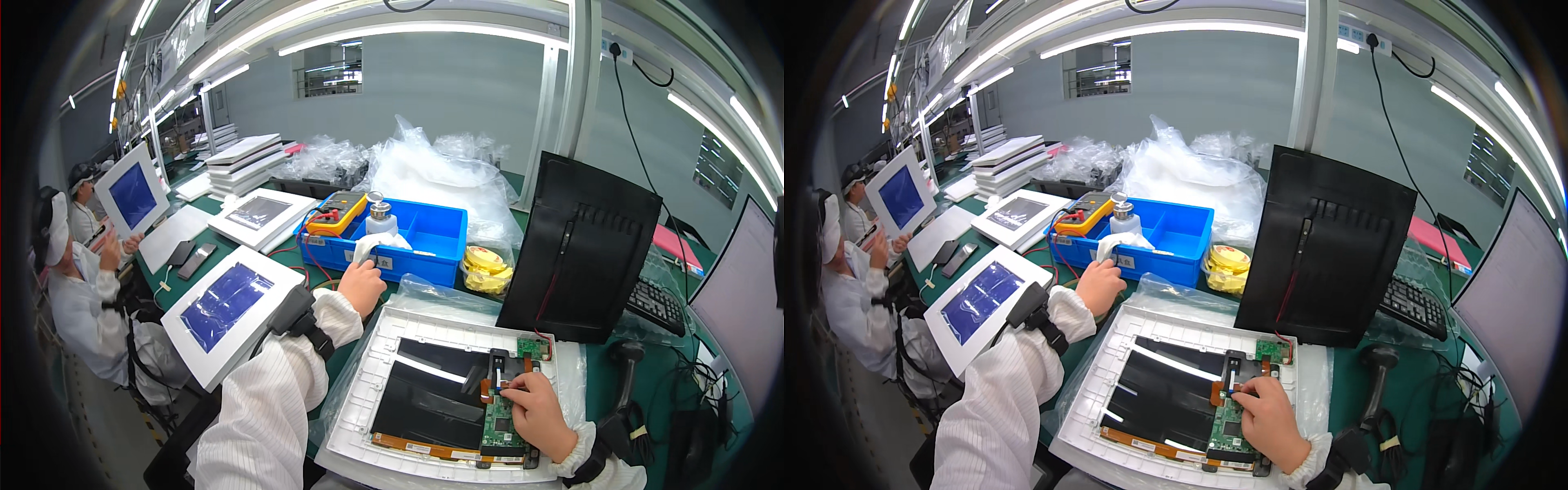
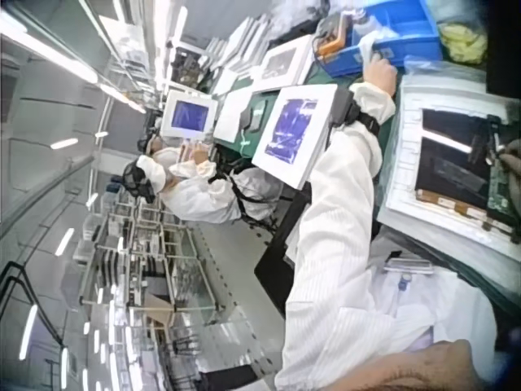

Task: Connecting circuit boards and cables to an electronic display panel at an assembly workstation.

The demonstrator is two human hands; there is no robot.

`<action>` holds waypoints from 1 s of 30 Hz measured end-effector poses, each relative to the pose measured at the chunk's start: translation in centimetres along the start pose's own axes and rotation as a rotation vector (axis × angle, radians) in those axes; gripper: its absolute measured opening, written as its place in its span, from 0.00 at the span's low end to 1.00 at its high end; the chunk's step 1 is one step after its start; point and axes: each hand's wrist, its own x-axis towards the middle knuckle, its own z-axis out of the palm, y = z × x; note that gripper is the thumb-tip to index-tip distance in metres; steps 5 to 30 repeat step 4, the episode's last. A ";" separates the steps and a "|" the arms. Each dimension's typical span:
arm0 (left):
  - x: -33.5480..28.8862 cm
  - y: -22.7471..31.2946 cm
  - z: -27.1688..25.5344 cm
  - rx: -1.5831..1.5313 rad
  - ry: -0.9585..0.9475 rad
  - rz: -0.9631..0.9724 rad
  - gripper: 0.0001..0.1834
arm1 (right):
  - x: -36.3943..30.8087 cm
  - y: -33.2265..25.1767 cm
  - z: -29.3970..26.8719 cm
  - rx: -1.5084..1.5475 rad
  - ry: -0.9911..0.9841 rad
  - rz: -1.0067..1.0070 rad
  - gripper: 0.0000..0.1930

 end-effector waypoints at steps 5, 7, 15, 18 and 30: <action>1.0 -0.7 0.9 0.134 -0.069 0.049 0.05 | 0.2 0.6 0.2 0.020 0.018 -0.013 0.11; 1.0 -0.7 0.9 0.134 -0.069 0.049 0.05 | 0.2 0.6 0.2 0.020 0.018 -0.013 0.11; 1.0 -0.7 0.9 0.134 -0.069 0.049 0.05 | 0.2 0.6 0.2 0.020 0.018 -0.013 0.11; 1.0 -0.7 0.9 0.134 -0.069 0.049 0.05 | 0.2 0.6 0.2 0.020 0.018 -0.013 0.11; 1.0 -0.7 0.9 0.134 -0.069 0.049 0.05 | 0.2 0.6 0.2 0.020 0.018 -0.013 0.11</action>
